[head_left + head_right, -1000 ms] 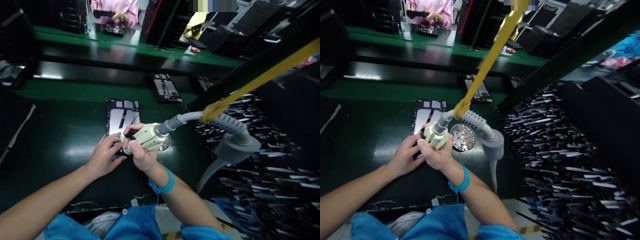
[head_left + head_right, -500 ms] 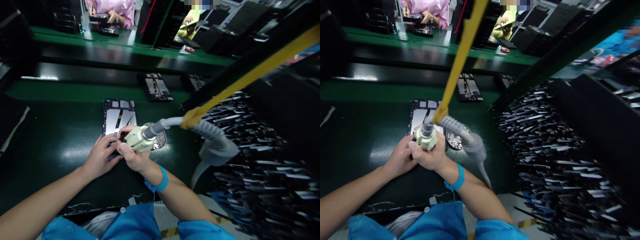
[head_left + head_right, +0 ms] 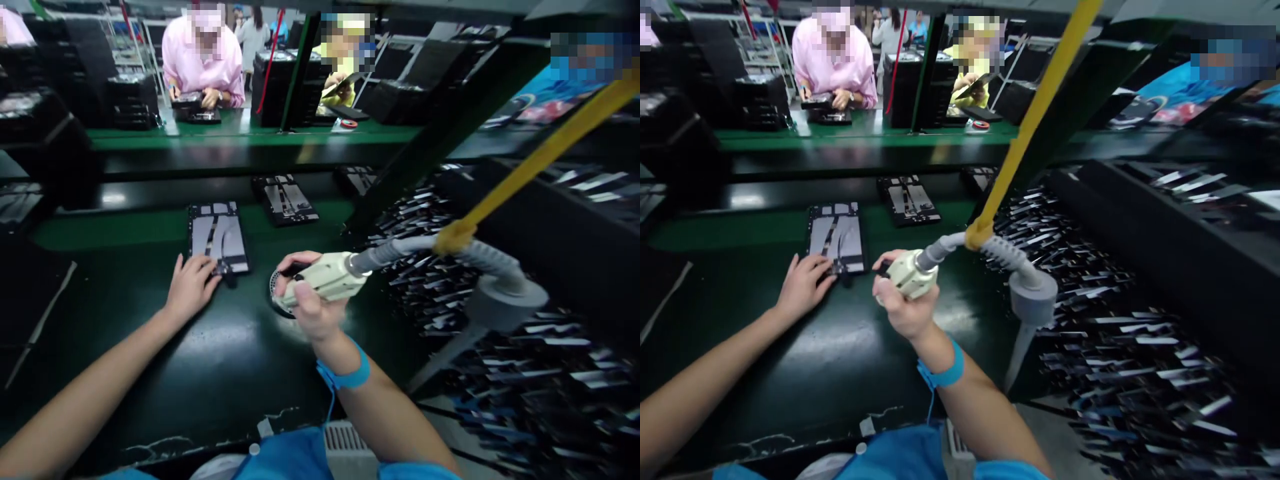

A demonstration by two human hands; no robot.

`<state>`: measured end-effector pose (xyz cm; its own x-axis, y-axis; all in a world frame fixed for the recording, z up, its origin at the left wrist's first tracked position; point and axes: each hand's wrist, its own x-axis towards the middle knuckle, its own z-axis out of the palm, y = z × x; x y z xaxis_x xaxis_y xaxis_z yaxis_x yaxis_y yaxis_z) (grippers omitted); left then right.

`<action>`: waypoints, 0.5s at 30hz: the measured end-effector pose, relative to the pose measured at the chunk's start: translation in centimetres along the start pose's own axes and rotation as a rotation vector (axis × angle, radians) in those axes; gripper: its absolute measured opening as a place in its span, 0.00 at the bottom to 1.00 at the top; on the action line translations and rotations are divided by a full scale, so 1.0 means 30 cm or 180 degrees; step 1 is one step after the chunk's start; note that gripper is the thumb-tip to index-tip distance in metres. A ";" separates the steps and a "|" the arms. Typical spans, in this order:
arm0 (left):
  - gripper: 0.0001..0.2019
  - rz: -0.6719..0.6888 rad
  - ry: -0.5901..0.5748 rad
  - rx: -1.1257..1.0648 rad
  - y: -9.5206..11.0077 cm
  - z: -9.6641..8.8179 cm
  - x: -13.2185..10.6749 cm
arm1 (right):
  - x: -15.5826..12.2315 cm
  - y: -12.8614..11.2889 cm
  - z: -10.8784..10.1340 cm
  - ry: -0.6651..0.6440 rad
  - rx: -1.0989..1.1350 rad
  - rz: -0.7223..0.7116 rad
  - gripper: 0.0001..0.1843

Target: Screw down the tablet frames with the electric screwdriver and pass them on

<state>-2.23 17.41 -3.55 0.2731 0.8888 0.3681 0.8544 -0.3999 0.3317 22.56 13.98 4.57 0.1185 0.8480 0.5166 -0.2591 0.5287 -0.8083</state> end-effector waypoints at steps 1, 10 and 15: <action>0.12 -0.0092 0.0026 0.0078 -0.042 -0.007 0.072 | 0.017 0.003 -0.034 0.0092 -0.0116 -0.0039 0.14; 0.19 -0.0743 -0.0275 -0.0031 -0.011 0.104 0.567 | 0.050 -0.009 -0.139 0.0264 -0.1687 -0.0185 0.11; 0.20 -0.1611 -0.0680 -0.0234 0.143 0.294 0.811 | 0.034 -0.002 -0.131 -0.0093 -0.1657 -0.0424 0.12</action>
<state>11.98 39.29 -0.84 -0.0734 0.9967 -0.0349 0.8713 0.0811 0.4839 26.46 14.97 4.05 0.0892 0.7748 0.6259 0.2666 0.5869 -0.7645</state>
